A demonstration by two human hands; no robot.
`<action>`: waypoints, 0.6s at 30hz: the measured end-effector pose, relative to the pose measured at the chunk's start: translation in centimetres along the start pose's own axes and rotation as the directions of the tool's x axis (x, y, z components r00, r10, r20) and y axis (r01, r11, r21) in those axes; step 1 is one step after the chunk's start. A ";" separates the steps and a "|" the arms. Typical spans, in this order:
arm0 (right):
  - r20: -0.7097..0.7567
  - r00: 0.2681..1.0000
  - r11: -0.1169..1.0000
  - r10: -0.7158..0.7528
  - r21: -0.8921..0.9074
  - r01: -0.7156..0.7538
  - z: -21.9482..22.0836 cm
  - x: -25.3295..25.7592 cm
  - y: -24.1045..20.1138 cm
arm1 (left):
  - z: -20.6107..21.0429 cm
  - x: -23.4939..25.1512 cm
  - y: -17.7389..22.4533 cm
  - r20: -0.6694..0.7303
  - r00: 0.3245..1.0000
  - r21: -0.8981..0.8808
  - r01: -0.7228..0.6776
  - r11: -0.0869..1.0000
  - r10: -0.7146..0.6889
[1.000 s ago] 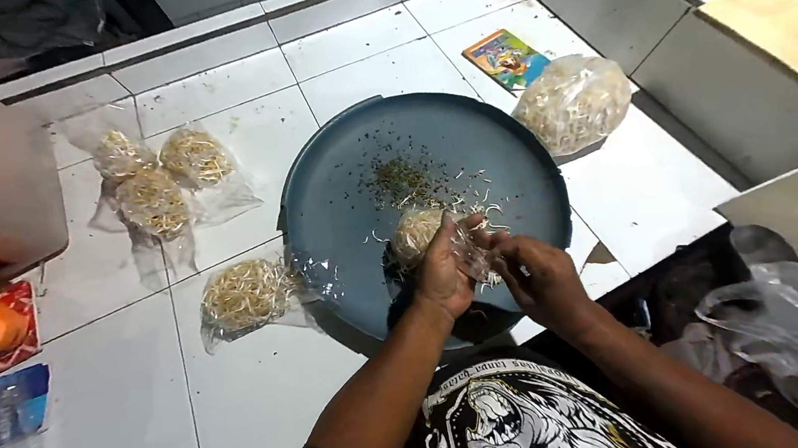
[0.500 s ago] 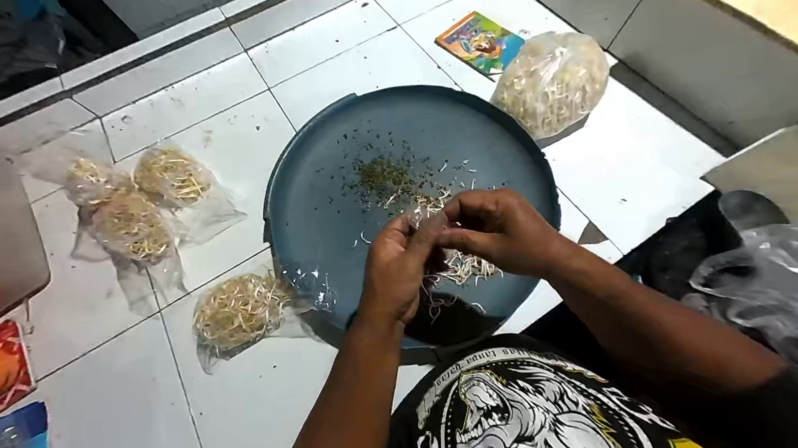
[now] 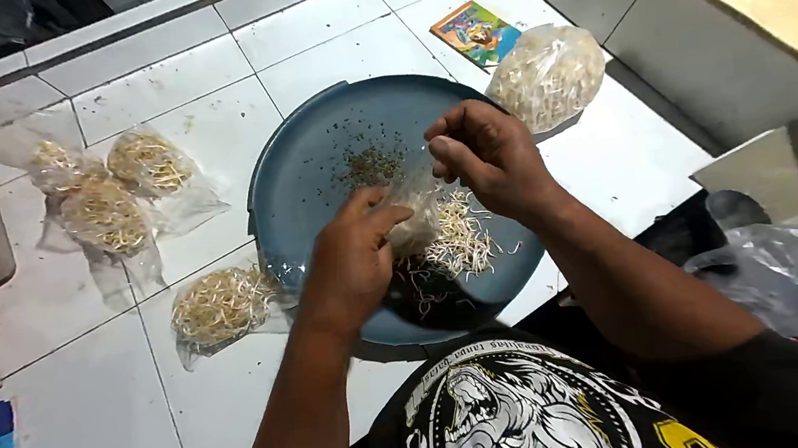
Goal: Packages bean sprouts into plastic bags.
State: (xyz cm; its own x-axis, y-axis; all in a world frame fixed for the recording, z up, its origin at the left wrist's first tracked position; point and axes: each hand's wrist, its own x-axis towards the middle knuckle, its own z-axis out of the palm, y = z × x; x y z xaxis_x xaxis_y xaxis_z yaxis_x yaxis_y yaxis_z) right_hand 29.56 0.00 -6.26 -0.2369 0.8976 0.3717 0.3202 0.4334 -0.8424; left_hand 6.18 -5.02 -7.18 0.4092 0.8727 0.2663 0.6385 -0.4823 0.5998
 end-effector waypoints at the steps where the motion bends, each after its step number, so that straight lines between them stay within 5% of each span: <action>1: 0.024 0.998 0.997 0.063 -0.038 -0.062 -0.1 -0.5 1.2 | -0.4 -0.1 -0.3 0.032 0.999 -0.009 0.025 1.000 -0.025; 4: 0.110 0.908 0.843 0.405 -0.431 -0.324 0.3 -2.9 6.1 | -1.6 -0.3 -0.6 -0.004 0.994 -0.076 0.107 0.991 -0.108; 7: 0.140 0.824 0.653 0.549 -0.688 -0.318 2.5 -5.7 10.2 | -2.4 0.1 -0.2 -0.080 0.984 -0.230 0.137 0.964 -0.159; 15: 0.114 0.910 0.806 0.398 -0.517 -0.288 0.7 -5.8 9.9 | -4.1 1.8 3.4 -0.159 0.977 -0.459 0.054 0.887 -0.142; 18: 0.224 0.855 0.748 0.468 -0.616 -0.248 0.2 -6.7 10.6 | -3.9 2.9 3.0 -0.148 0.983 -0.408 0.039 0.912 -0.108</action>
State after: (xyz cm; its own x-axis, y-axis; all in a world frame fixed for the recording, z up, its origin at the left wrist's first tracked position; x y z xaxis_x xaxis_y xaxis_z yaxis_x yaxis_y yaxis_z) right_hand 34.40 -1.45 -17.78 -0.2577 0.9522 -0.1640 0.8632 0.1507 -0.4818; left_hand 6.77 -3.64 -1.66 0.2370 0.9213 0.3082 0.3322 -0.3750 0.8655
